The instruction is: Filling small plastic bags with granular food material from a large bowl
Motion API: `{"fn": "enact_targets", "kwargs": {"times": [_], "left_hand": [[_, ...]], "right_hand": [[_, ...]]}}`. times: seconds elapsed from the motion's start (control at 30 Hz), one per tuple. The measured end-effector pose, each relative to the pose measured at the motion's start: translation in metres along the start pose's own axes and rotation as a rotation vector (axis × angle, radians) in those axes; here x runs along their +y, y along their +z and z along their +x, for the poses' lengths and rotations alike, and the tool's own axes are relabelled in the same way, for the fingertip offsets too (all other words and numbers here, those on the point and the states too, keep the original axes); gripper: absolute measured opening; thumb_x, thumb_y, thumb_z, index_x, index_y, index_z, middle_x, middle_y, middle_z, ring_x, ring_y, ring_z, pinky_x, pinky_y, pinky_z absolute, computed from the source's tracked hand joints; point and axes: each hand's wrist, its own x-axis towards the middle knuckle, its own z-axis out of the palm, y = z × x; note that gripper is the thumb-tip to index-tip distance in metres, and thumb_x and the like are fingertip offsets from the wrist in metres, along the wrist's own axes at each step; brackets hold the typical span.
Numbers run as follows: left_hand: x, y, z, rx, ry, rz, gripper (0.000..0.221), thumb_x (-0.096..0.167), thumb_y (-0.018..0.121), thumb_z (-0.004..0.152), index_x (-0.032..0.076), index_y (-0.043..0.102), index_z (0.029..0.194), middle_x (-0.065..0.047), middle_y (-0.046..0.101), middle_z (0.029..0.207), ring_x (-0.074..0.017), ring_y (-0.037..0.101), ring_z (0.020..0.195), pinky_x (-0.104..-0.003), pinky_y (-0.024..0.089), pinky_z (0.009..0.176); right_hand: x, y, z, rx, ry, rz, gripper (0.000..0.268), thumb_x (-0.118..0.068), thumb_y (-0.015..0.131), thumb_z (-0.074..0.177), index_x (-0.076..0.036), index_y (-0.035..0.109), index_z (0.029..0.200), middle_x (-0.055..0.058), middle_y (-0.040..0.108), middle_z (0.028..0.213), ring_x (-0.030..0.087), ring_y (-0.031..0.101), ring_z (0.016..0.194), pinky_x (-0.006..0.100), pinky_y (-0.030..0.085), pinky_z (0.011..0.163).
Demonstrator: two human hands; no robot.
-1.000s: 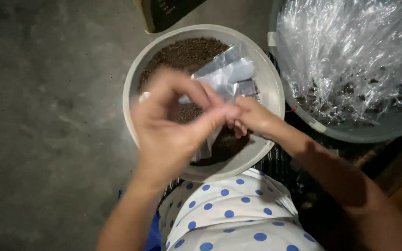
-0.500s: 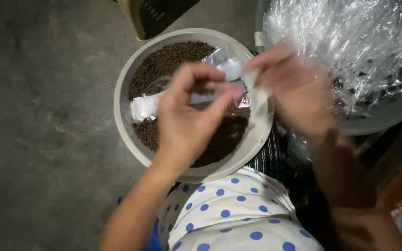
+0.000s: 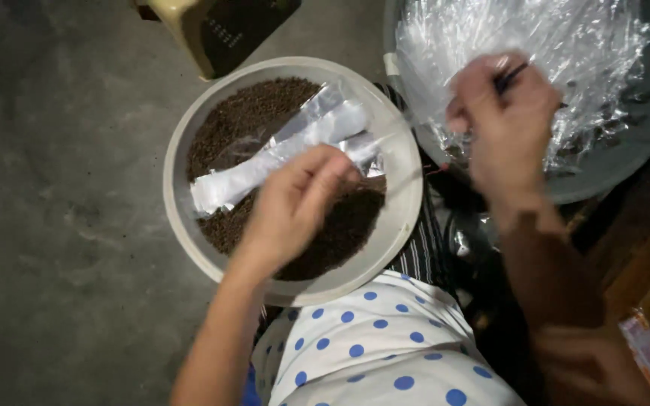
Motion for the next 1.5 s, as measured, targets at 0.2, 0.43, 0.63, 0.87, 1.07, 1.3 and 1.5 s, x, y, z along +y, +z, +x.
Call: {"fn": "enact_targets", "kwargs": {"times": [0.2, 0.43, 0.63, 0.87, 1.07, 1.3, 1.5], "left_hand": [[-0.034, -0.014, 0.011, 0.585, 0.207, 0.649, 0.013, 0.010, 0.062, 0.101, 0.009, 0.073, 0.107, -0.004, 0.063, 0.087, -0.0229, 0.056, 0.083, -0.042, 0.032, 0.082], [-0.034, 0.022, 0.000, 0.368, 0.287, 0.408, 0.033, -0.006, 0.070, 0.078, 0.013, 0.074, 0.105, -0.003, 0.073, 0.091, -0.0282, 0.068, 0.091, -0.040, 0.045, 0.093], [-0.029, 0.023, 0.006, 0.508, 0.552, 0.640, 0.017, -0.005, 0.066, 0.092, 0.011, 0.065, 0.094, -0.002, 0.070, 0.094, -0.0249, 0.064, 0.087, -0.041, 0.045, 0.088], [-0.012, 0.019, -0.007, 0.272, 0.149, 0.067, 0.015, 0.007, 0.075, 0.093, 0.006, 0.067, 0.105, -0.008, 0.073, 0.088, -0.0253, 0.073, 0.080, -0.037, 0.057, 0.077], [-0.014, 0.013, 0.010, 0.193, 0.218, 0.230, 0.026, 0.014, 0.083, 0.085, 0.004, 0.066, 0.102, -0.019, 0.071, 0.094, -0.0442, 0.069, 0.082, -0.052, 0.054, 0.075], [-0.003, -0.020, 0.041, 0.466, 0.371, 0.203, 0.007, 0.015, 0.067, 0.102, 0.009, 0.071, 0.100, -0.010, 0.067, 0.075, -0.0265, 0.064, 0.068, -0.038, 0.051, 0.069], [-0.009, -0.012, 0.065, 0.665, 0.362, -0.033, 0.010, 0.019, 0.059, 0.107, 0.013, 0.061, 0.099, 0.000, 0.061, 0.083, -0.0105, 0.060, 0.076, -0.024, 0.050, 0.071]], "right_hand": [[-0.015, 0.044, -0.050, -0.680, -0.263, 0.215, 0.024, -0.002, 0.045, 0.104, 0.006, 0.062, 0.120, 0.021, 0.070, 0.115, 0.029, 0.071, 0.112, 0.034, 0.064, 0.099], [0.029, 0.071, -0.043, -0.278, 0.128, 0.244, 0.022, -0.011, 0.051, 0.108, 0.001, 0.047, 0.126, 0.009, 0.065, 0.075, 0.011, 0.060, 0.051, 0.022, 0.052, 0.048], [0.053, 0.082, -0.048, -0.126, 0.473, 0.312, 0.030, -0.026, 0.073, 0.097, -0.006, 0.050, 0.097, 0.005, 0.060, 0.066, 0.007, 0.053, 0.039, 0.017, 0.043, 0.033], [0.050, 0.047, -0.039, -0.261, 0.345, 0.335, 0.008, -0.006, 0.068, 0.099, 0.001, 0.069, 0.097, 0.005, 0.062, 0.081, 0.009, 0.054, 0.070, 0.024, 0.053, 0.064], [0.025, 0.037, -0.026, -0.340, 0.210, 0.177, 0.019, -0.005, 0.076, 0.094, 0.001, 0.060, 0.102, 0.008, 0.060, 0.087, 0.010, 0.060, 0.066, 0.023, 0.052, 0.059], [0.033, 0.049, -0.055, -0.327, 0.082, -0.060, 0.012, -0.016, 0.065, 0.102, -0.004, 0.068, 0.103, 0.007, 0.069, 0.079, 0.013, 0.064, 0.067, 0.026, 0.051, 0.058], [0.076, -0.028, -0.047, -0.414, -0.033, -0.325, 0.010, -0.009, 0.057, 0.103, -0.008, 0.060, 0.095, 0.007, 0.062, 0.094, 0.018, 0.059, 0.083, 0.030, 0.053, 0.075]]}}
